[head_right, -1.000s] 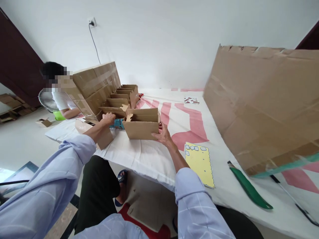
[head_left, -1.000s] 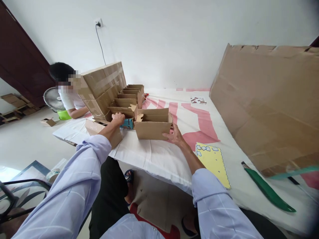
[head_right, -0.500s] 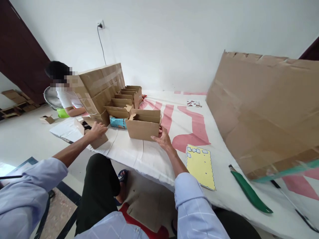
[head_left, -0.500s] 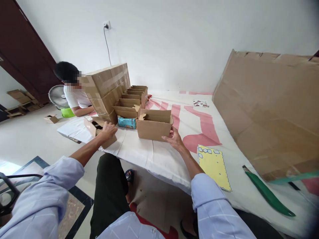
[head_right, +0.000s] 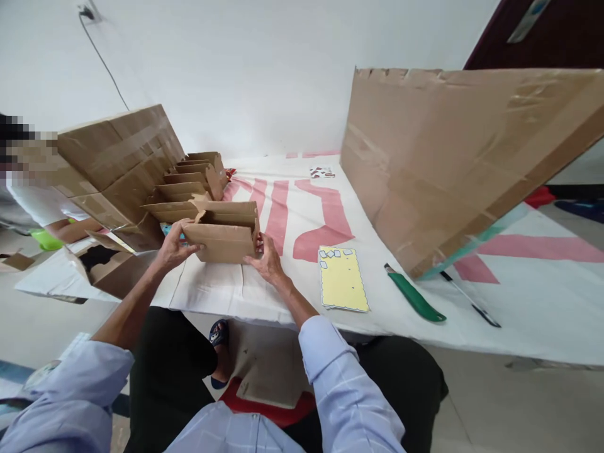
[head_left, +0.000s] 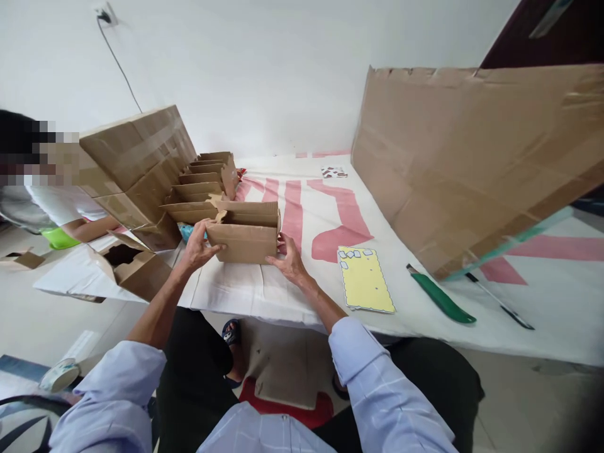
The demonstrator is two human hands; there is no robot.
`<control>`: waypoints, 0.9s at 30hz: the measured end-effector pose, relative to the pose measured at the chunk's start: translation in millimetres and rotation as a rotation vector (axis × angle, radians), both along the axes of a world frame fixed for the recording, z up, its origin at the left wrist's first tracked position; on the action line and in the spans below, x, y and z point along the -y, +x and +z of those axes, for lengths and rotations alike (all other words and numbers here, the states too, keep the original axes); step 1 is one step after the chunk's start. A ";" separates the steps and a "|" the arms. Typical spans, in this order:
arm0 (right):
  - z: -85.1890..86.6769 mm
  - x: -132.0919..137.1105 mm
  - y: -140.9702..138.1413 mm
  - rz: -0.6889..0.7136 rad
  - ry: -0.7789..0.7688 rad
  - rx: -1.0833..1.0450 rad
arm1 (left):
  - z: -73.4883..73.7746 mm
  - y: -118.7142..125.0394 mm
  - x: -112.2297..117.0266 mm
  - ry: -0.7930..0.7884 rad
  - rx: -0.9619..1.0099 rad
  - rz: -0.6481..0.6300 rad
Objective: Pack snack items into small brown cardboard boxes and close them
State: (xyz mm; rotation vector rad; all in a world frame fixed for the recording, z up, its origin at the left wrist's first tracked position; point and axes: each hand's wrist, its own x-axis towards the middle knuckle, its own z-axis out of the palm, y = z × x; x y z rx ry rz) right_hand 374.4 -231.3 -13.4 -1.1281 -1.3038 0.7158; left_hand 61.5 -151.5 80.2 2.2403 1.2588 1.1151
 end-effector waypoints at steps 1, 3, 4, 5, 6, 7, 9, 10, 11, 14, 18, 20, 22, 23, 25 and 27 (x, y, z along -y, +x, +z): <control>-0.9 0.9 -0.9 -0.003 -0.007 -0.001 | 1.7 2.7 -3.4 -0.076 0.063 -0.024; -2.3 3.3 -3.6 -0.010 -0.018 -0.001 | 3.1 3.9 -7.5 -0.235 0.203 -0.041; -2.8 5.4 -5.8 -0.014 -0.016 -0.001 | 2.6 2.6 -8.3 -0.301 0.276 -0.038; -3.3 8.2 -8.6 -0.019 -0.009 -0.001 | 1.5 0.2 -8.2 -0.353 0.346 -0.033; -3.6 11.8 -12.1 -0.023 0.002 -0.001 | 0.0 -3.1 -7.7 -0.390 0.410 -0.028; -3.9 16.2 -16.0 -0.024 0.016 -0.002 | -1.5 -7.1 -6.7 -0.413 0.467 -0.025; -3.7 26.4 -24.7 -0.016 0.044 -0.010 | -3.8 -16.2 -4.6 -0.441 0.556 -0.022; -3.2 31.7 -29.0 -0.011 0.055 -0.016 | -4.4 -20.9 -3.6 -0.456 0.591 -0.017; -2.3 36.8 -33.0 -0.008 0.064 -0.022 | -4.7 -25.5 -2.8 -0.474 0.619 -0.009; 2.6 48.2 -41.5 -0.017 0.080 -0.031 | -5.3 -36.7 -1.1 -0.538 0.672 -0.007; 12.2 54.2 -44.7 -0.028 0.109 -0.001 | -10.3 -45.4 1.1 -0.579 0.730 -0.055; 16.6 55.2 -44.9 -0.021 0.126 0.033 | -14.1 -47.6 2.3 -0.585 0.758 -0.072; 20.1 55.9 -45.6 -0.020 0.144 0.084 | -17.3 -49.1 3.5 -0.589 0.777 -0.082; 21.6 56.1 -46.3 -0.026 0.153 0.116 | -18.3 -49.6 4.1 -0.592 0.783 -0.082; 24.3 56.0 -48.4 -0.045 0.172 0.194 | -18.9 -50.0 5.6 -0.594 0.790 -0.074; 26.3 55.2 -51.0 -0.061 0.200 0.275 | -18.0 -49.0 8.0 -0.594 0.793 -0.061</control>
